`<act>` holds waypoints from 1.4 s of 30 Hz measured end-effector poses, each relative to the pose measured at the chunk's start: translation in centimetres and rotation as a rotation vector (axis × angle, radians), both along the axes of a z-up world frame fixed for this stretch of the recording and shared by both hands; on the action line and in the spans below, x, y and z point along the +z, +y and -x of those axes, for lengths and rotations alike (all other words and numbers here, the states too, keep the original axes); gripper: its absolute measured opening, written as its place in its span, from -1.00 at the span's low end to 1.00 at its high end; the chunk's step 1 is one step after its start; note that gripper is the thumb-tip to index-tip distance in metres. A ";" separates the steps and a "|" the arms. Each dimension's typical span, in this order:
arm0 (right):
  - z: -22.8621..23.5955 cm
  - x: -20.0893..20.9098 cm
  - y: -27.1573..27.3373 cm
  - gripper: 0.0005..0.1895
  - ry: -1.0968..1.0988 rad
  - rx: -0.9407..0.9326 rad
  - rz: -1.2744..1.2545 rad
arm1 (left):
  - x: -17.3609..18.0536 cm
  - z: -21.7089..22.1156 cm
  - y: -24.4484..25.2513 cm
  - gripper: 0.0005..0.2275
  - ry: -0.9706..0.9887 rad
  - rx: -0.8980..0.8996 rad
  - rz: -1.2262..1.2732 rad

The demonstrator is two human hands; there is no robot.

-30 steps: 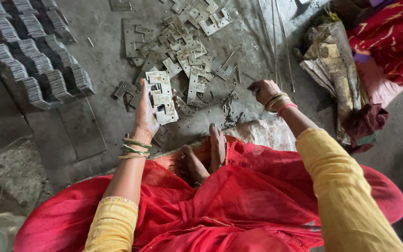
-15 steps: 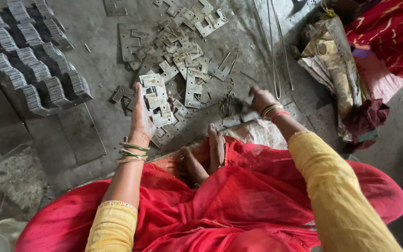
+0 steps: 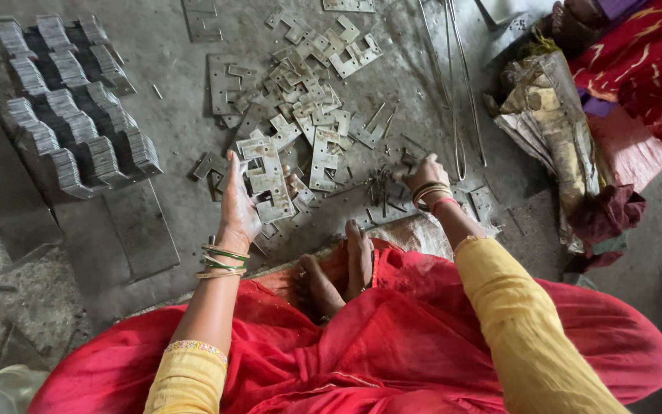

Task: The person sits on the floor and assembles small metal brackets by inserting pins into pre-drilled holes. They pick up brackets and pins from a pile, align them, and stack the assembled units into neat piles. The person occasionally moves loose pins and brackets to clear space.

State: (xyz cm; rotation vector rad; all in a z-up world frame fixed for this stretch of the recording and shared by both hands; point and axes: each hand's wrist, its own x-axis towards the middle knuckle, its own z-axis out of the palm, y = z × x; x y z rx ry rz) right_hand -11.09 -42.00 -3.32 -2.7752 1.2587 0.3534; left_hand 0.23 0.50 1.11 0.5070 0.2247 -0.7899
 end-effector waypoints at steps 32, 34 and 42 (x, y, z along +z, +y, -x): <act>-4.3 12.3 17.9 -0.68 -0.610 1.311 -0.147 | -3.4 -0.4 -0.2 -0.25 -0.079 -0.082 -0.289; -3.5 12.2 18.2 -0.58 -0.499 1.309 -0.151 | -3.7 -0.2 -0.1 -0.25 -0.134 -0.040 -0.198; 0.6 4.4 13.8 -0.37 -0.376 1.509 -0.191 | -2.8 -0.5 -0.3 -0.37 -0.042 0.007 -0.204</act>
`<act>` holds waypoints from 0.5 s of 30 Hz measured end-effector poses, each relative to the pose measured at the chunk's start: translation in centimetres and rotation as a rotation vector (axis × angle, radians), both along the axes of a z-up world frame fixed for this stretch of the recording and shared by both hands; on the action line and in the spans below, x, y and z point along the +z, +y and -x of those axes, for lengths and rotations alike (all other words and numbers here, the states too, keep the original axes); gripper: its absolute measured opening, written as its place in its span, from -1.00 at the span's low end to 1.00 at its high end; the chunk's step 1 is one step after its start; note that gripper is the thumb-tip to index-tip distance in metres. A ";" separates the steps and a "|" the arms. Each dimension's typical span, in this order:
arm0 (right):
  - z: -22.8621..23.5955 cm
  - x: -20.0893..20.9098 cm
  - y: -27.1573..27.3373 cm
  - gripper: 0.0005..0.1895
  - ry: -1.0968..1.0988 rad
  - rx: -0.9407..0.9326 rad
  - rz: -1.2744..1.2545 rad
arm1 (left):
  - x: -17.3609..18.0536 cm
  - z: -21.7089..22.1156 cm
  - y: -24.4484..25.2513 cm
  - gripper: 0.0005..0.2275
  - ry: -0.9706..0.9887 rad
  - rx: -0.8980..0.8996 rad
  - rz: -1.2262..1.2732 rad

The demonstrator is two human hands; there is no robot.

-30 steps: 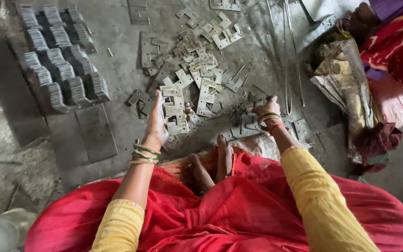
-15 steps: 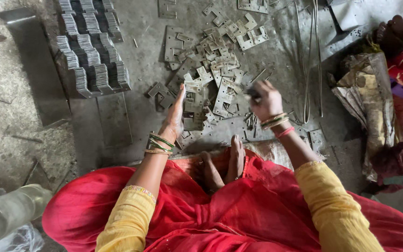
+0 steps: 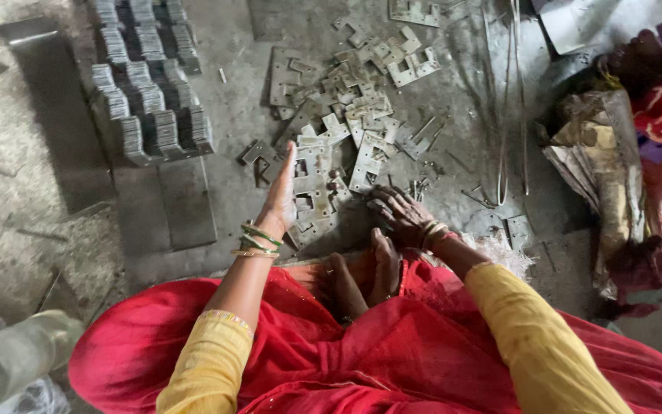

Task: The person sits on the floor and assembles small metal brackets by inserting pins into pre-drilled holes. They pick up brackets and pins from a pile, align them, and stack the assembled units into neat piles. The person occasionally moves loose pins and brackets to clear space.

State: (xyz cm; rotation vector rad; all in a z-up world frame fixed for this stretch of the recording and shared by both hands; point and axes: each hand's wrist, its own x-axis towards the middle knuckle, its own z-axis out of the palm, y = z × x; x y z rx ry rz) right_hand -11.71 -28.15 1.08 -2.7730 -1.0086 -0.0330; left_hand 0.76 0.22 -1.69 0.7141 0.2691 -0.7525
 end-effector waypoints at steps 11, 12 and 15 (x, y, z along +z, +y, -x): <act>-1.3 -8.5 -11.2 -0.71 -0.099 -0.448 0.186 | 0.0 0.4 1.0 -0.49 0.031 0.050 0.148; -1.5 -8.3 -12.3 -0.73 -0.114 -0.491 0.201 | -0.1 0.3 0.8 -0.49 0.031 0.104 0.108; -2.4 -6.8 -14.9 -0.70 -0.140 -0.734 0.328 | -0.4 0.0 0.4 -0.49 0.041 0.222 0.004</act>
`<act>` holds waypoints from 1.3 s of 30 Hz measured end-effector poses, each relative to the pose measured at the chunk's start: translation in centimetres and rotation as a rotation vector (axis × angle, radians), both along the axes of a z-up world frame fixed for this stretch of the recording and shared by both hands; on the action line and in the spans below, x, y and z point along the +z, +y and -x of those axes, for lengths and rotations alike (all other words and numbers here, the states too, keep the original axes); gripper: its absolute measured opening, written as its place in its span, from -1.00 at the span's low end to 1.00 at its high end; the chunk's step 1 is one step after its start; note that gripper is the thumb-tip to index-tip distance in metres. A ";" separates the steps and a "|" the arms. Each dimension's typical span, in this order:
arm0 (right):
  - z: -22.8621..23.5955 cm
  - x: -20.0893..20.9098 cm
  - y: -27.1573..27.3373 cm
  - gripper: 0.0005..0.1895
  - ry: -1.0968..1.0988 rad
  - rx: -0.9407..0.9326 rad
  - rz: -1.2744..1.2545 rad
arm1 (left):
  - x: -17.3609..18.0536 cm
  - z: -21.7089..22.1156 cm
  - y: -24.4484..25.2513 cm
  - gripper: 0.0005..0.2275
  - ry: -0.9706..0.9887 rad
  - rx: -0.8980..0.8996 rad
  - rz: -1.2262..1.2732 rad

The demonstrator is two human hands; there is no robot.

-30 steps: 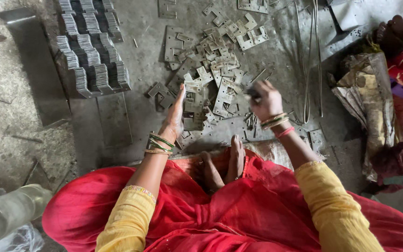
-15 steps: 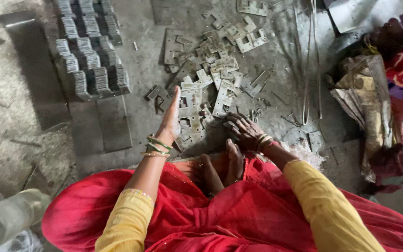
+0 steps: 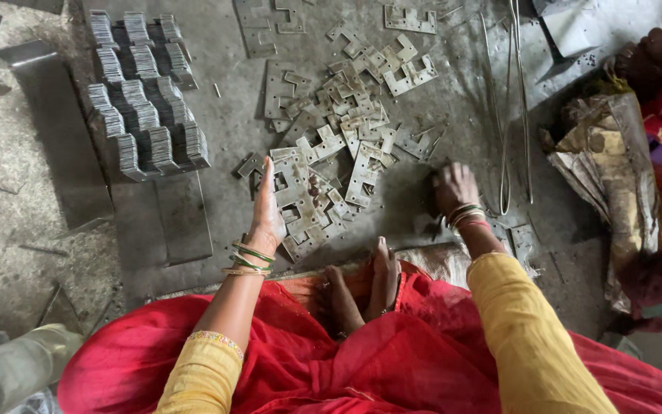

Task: The person sits on the floor and assembles small metal brackets by inserting pins into pre-drilled holes. They pick up brackets and pins from a pile, align them, and stack the assembled units into neat piles. The person occasionally moves loose pins and brackets to clear space.

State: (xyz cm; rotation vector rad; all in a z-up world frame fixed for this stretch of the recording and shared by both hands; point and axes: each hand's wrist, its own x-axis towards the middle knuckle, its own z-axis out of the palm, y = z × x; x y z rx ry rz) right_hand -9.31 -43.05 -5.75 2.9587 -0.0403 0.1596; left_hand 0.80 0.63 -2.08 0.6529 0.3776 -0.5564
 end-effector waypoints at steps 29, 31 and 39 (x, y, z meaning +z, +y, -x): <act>-7.8 5.8 18.7 -0.30 -0.160 0.481 -0.131 | -3.5 -1.0 0.0 -0.25 0.068 -0.089 0.074; -9.7 4.4 18.0 -0.09 0.042 0.096 -0.233 | -3.3 -0.9 0.4 -0.30 0.016 -0.106 0.048; -9.3 -0.7 14.4 -0.49 0.256 -0.142 -0.195 | -1.0 -0.7 0.9 -0.48 -0.048 -0.129 0.136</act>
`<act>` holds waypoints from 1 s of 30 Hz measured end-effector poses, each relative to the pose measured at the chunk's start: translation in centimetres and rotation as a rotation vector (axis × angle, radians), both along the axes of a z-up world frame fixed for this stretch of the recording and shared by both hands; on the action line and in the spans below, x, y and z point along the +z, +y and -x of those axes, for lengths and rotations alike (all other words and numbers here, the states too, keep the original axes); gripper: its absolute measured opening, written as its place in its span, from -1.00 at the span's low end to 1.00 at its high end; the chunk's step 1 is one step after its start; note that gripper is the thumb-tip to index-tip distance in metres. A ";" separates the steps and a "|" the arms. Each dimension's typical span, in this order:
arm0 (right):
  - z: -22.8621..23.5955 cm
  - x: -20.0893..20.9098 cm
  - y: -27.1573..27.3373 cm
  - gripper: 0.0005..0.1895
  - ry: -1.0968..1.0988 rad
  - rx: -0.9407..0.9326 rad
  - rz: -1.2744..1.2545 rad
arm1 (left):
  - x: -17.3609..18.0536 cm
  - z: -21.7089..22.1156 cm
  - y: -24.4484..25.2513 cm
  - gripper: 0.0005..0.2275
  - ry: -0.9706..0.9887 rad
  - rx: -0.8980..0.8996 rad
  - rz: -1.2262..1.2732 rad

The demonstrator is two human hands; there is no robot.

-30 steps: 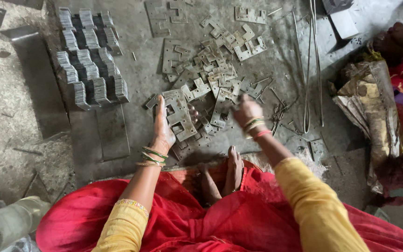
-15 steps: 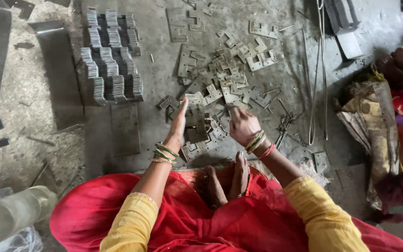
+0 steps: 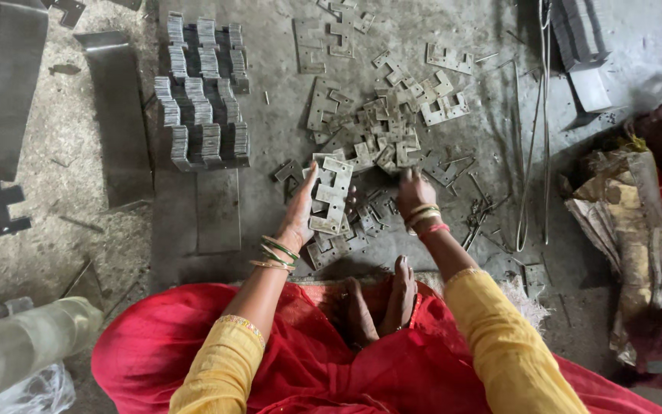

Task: The person sits on the floor and assembles small metal brackets by inserting pins into pre-drilled holes. They pick up brackets and pins from a pile, align them, and stack the assembled units into neat piles. The person occasionally moves loose pins and brackets to clear space.

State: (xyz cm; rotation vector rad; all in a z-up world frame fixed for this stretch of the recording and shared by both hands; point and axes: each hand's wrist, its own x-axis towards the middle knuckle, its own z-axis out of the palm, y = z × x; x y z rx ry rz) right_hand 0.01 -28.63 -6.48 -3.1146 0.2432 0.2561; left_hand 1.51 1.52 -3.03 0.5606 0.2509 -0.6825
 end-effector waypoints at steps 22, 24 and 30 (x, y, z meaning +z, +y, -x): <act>1.1 0.8 -2.8 -0.54 -0.173 -0.055 -0.131 | -0.1 0.3 -0.2 -0.42 0.083 0.047 -0.064; 2.6 1.6 -3.7 -0.57 -0.054 -0.095 -0.085 | 0.3 0.5 -0.4 -0.35 0.077 0.053 -0.152; 0.6 0.6 -4.6 -0.61 -0.123 -0.106 -0.090 | 1.0 0.7 -0.6 -0.18 0.104 -0.014 -0.191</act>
